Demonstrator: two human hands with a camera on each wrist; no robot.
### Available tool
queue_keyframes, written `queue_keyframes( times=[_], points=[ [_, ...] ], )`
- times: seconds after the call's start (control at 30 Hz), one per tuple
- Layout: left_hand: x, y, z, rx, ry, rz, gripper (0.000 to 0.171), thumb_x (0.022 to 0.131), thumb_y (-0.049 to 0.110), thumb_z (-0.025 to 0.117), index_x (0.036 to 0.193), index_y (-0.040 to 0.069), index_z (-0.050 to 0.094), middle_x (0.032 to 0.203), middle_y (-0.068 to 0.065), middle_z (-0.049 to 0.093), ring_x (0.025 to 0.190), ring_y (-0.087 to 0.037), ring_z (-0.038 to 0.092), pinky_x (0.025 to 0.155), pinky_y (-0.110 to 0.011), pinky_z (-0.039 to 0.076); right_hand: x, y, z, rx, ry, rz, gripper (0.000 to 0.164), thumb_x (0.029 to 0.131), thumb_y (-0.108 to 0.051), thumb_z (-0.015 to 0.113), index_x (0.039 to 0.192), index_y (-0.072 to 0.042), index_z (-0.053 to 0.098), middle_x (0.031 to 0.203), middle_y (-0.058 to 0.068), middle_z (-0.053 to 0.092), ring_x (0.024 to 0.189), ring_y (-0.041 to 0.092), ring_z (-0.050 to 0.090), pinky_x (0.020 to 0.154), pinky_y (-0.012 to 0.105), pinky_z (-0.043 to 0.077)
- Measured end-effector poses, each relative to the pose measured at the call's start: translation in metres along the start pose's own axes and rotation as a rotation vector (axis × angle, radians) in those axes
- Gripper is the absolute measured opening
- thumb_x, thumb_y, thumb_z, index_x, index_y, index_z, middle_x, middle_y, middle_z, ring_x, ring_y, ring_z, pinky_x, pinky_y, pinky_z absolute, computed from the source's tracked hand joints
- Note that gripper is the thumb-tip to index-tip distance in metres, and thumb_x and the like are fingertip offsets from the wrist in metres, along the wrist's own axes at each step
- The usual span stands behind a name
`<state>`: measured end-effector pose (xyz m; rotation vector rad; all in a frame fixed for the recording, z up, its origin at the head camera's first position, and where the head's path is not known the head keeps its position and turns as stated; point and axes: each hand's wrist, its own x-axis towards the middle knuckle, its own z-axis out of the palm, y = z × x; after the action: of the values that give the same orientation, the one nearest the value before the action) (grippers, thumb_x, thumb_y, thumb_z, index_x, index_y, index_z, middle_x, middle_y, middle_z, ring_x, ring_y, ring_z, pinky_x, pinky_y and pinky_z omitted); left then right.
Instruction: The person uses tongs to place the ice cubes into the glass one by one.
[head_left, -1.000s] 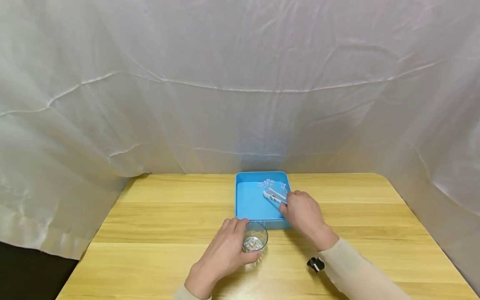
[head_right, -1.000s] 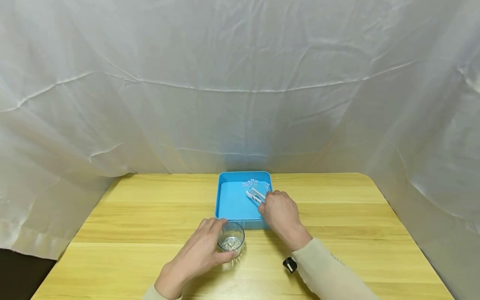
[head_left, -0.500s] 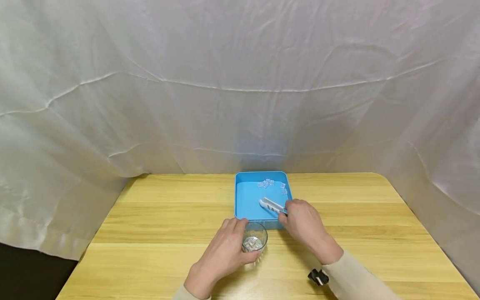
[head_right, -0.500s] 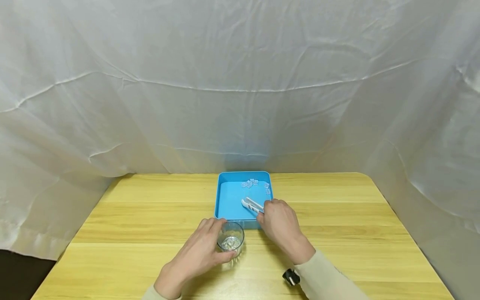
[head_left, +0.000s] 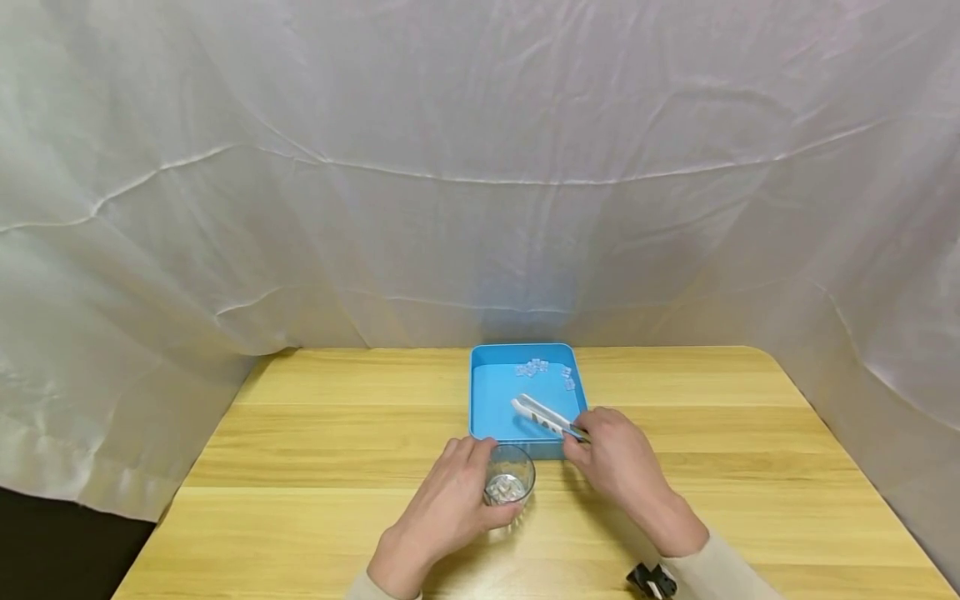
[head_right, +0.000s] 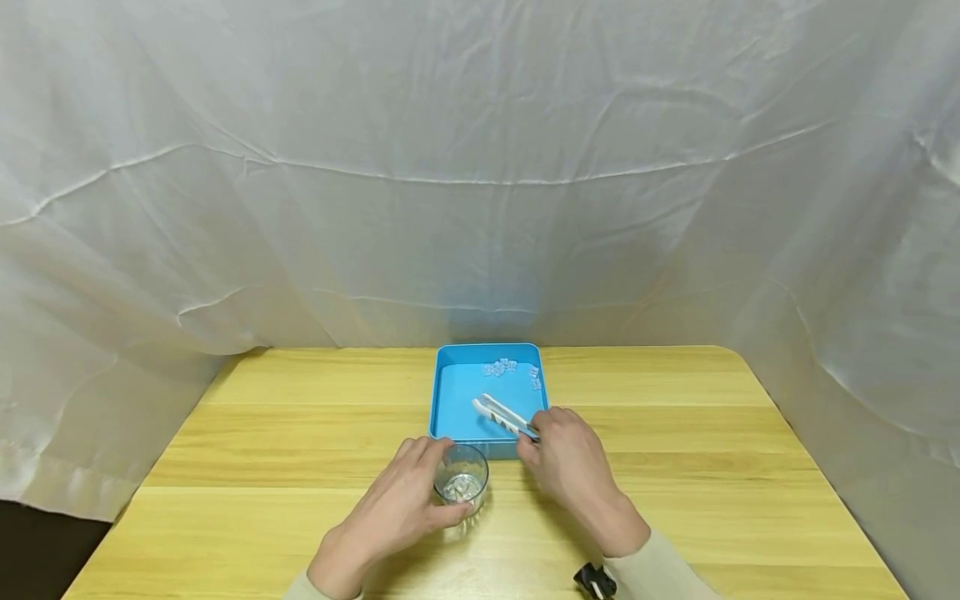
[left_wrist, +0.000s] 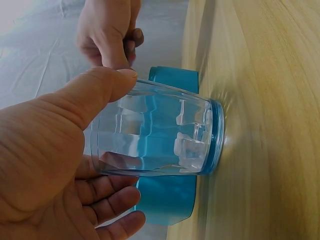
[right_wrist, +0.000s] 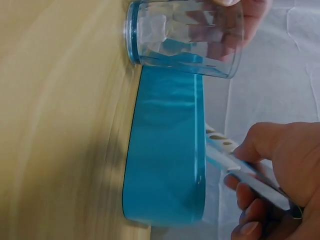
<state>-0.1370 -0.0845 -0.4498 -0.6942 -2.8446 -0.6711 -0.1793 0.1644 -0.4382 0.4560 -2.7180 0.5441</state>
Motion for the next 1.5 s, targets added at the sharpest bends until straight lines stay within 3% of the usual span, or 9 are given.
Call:
queue_keyframes(
  times=[0.27, 0.47, 0.7, 0.97, 1.3, 1.5],
  points=[
    [0.000, 0.000, 0.000, -0.011, -0.030, -0.026, 0.079, 0.085, 0.052, 0.085, 0.140, 0.002, 0.058, 0.125, -0.007, 0.066, 0.110, -0.019, 0.055, 0.096, -0.035, 0.054, -0.011, -0.005, -0.015, 0.045, 0.083, -0.086, 0.005, 0.086, -0.012, 0.079, 0.086, -0.011, 0.074, 0.076, -0.005, 0.060, 0.070, 0.007, 0.047, 0.059, 0.025, 0.048],
    [0.001, 0.000, -0.001, -0.021, -0.030, -0.025, 0.079, 0.084, 0.050, 0.086, 0.140, 0.002, 0.058, 0.125, -0.007, 0.066, 0.110, -0.020, 0.055, 0.097, -0.036, 0.054, -0.016, -0.006, -0.034, 0.103, 0.032, -0.152, 0.007, 0.088, -0.013, 0.080, 0.087, -0.015, 0.073, 0.079, -0.011, 0.060, 0.071, 0.003, 0.046, 0.061, 0.022, 0.045],
    [0.001, 0.001, -0.001, -0.018, -0.017, -0.006, 0.078, 0.084, 0.049, 0.086, 0.139, 0.001, 0.059, 0.122, -0.007, 0.066, 0.107, -0.019, 0.055, 0.094, -0.036, 0.054, -0.019, 0.001, -0.054, 0.108, 0.013, -0.275, 0.012, 0.085, -0.013, 0.082, 0.090, -0.020, 0.073, 0.085, -0.017, 0.062, 0.077, -0.002, 0.051, 0.065, 0.023, 0.051],
    [0.001, 0.000, -0.001, -0.011, -0.010, -0.007, 0.078, 0.085, 0.051, 0.086, 0.138, 0.001, 0.059, 0.120, -0.006, 0.066, 0.105, -0.018, 0.054, 0.089, -0.033, 0.052, -0.018, 0.003, -0.057, 0.145, -0.014, -0.380, 0.018, 0.083, -0.011, 0.081, 0.088, -0.024, 0.071, 0.083, -0.019, 0.058, 0.076, -0.002, 0.046, 0.063, 0.019, 0.046],
    [0.002, 0.001, -0.002, -0.002, -0.002, -0.002, 0.076, 0.084, 0.049, 0.087, 0.137, 0.001, 0.060, 0.118, -0.006, 0.066, 0.104, -0.018, 0.054, 0.088, -0.032, 0.052, -0.019, 0.003, -0.057, 0.153, -0.067, -0.381, 0.019, 0.082, -0.012, 0.080, 0.089, -0.026, 0.070, 0.083, -0.020, 0.057, 0.074, -0.002, 0.048, 0.063, 0.020, 0.046],
    [0.001, 0.001, -0.002, -0.001, -0.003, -0.006, 0.075, 0.084, 0.049, 0.086, 0.137, 0.001, 0.061, 0.121, -0.007, 0.066, 0.107, -0.020, 0.056, 0.093, -0.036, 0.053, -0.019, 0.005, -0.058, 0.132, -0.121, -0.373, 0.009, 0.087, -0.016, 0.076, 0.092, -0.023, 0.072, 0.087, -0.017, 0.061, 0.077, -0.001, 0.051, 0.066, 0.023, 0.050]
  ],
)
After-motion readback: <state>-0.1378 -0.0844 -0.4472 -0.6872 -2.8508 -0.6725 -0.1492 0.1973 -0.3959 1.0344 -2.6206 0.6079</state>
